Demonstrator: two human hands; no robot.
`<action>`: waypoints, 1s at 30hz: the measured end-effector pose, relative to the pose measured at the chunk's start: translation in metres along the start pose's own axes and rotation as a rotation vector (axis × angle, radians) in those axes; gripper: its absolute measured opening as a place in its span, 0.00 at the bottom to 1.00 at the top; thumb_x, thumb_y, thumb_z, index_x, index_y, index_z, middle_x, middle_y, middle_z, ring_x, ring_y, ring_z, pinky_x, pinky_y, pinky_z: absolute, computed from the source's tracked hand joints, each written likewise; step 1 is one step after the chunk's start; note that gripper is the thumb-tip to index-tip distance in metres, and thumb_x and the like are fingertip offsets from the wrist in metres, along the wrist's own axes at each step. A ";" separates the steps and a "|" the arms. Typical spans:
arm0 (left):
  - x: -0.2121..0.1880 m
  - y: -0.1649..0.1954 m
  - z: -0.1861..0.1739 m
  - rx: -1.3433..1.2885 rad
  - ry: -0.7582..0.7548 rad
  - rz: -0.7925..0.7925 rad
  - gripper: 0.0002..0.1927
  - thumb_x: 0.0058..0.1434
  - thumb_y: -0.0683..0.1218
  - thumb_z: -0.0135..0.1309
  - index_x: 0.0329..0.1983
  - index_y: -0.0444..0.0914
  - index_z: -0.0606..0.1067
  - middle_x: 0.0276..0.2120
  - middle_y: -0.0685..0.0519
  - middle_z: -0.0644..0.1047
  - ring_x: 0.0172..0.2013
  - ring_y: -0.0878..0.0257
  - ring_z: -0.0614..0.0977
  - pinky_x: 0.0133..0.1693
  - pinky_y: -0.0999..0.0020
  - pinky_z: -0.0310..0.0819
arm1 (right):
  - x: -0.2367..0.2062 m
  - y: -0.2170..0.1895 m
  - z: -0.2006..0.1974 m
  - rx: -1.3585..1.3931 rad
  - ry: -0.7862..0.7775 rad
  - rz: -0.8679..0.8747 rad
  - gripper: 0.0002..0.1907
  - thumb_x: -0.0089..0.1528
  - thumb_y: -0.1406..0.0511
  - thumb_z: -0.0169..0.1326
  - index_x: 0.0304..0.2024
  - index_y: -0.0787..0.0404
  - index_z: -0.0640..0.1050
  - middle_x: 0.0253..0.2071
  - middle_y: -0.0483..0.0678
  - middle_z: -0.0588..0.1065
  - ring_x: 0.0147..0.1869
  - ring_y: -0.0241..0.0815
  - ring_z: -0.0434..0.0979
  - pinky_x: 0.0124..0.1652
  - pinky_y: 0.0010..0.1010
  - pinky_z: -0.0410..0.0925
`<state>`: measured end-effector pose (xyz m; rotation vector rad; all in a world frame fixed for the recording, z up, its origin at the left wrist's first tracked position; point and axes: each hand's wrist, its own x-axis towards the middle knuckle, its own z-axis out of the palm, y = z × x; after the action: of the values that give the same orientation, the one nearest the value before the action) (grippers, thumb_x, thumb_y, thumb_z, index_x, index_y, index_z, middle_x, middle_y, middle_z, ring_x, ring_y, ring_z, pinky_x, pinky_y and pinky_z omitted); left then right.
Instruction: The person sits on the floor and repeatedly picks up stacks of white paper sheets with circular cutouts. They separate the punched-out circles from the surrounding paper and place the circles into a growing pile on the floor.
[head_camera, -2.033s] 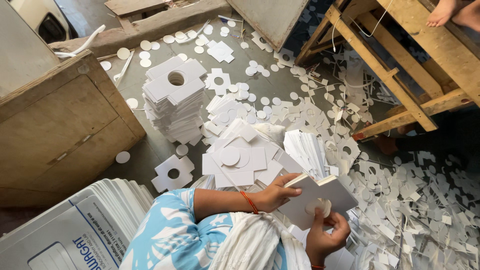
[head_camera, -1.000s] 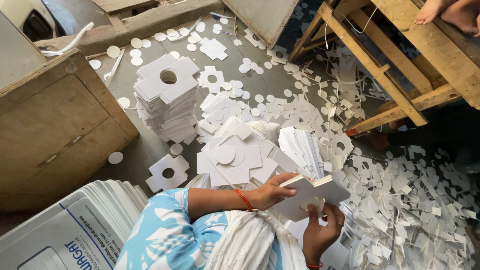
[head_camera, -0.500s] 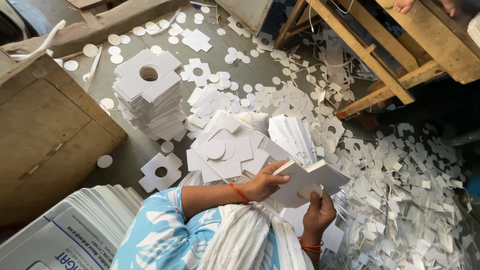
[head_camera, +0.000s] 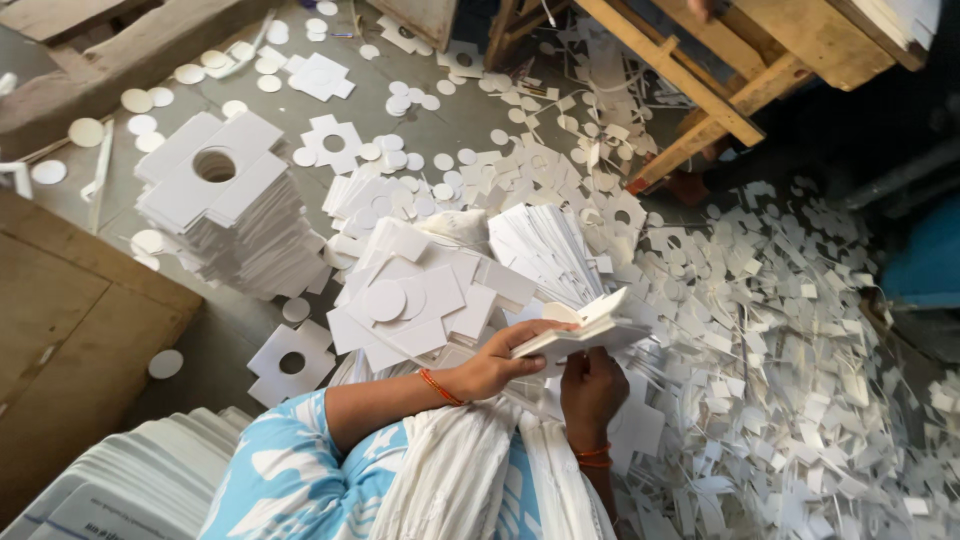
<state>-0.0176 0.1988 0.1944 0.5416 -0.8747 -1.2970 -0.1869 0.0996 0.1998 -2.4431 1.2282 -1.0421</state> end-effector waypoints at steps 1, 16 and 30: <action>0.001 -0.003 0.000 -0.030 0.055 0.009 0.26 0.69 0.40 0.53 0.71 0.37 0.65 0.64 0.49 0.70 0.65 0.61 0.70 0.67 0.63 0.62 | 0.002 0.001 0.000 0.121 -0.048 0.125 0.11 0.64 0.62 0.59 0.33 0.65 0.77 0.21 0.51 0.74 0.24 0.44 0.69 0.29 0.37 0.63; 0.003 -0.009 0.000 -0.328 0.249 -0.157 0.28 0.63 0.38 0.53 0.68 0.37 0.66 0.59 0.47 0.74 0.60 0.58 0.74 0.61 0.60 0.66 | -0.017 0.039 0.001 0.618 -0.069 0.213 0.13 0.64 0.64 0.62 0.29 0.66 0.77 0.23 0.42 0.69 0.26 0.30 0.64 0.28 0.27 0.60; 0.001 -0.009 -0.008 -0.232 0.221 -0.137 0.32 0.58 0.34 0.52 0.68 0.37 0.66 0.60 0.49 0.72 0.63 0.59 0.71 0.65 0.62 0.60 | -0.006 0.023 0.004 0.535 -0.248 0.358 0.14 0.68 0.65 0.55 0.54 0.62 0.80 0.25 0.52 0.74 0.29 0.34 0.70 0.31 0.29 0.65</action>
<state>-0.0168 0.1950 0.1826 0.5558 -0.5033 -1.4104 -0.2009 0.0892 0.1830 -1.8027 1.0781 -0.8048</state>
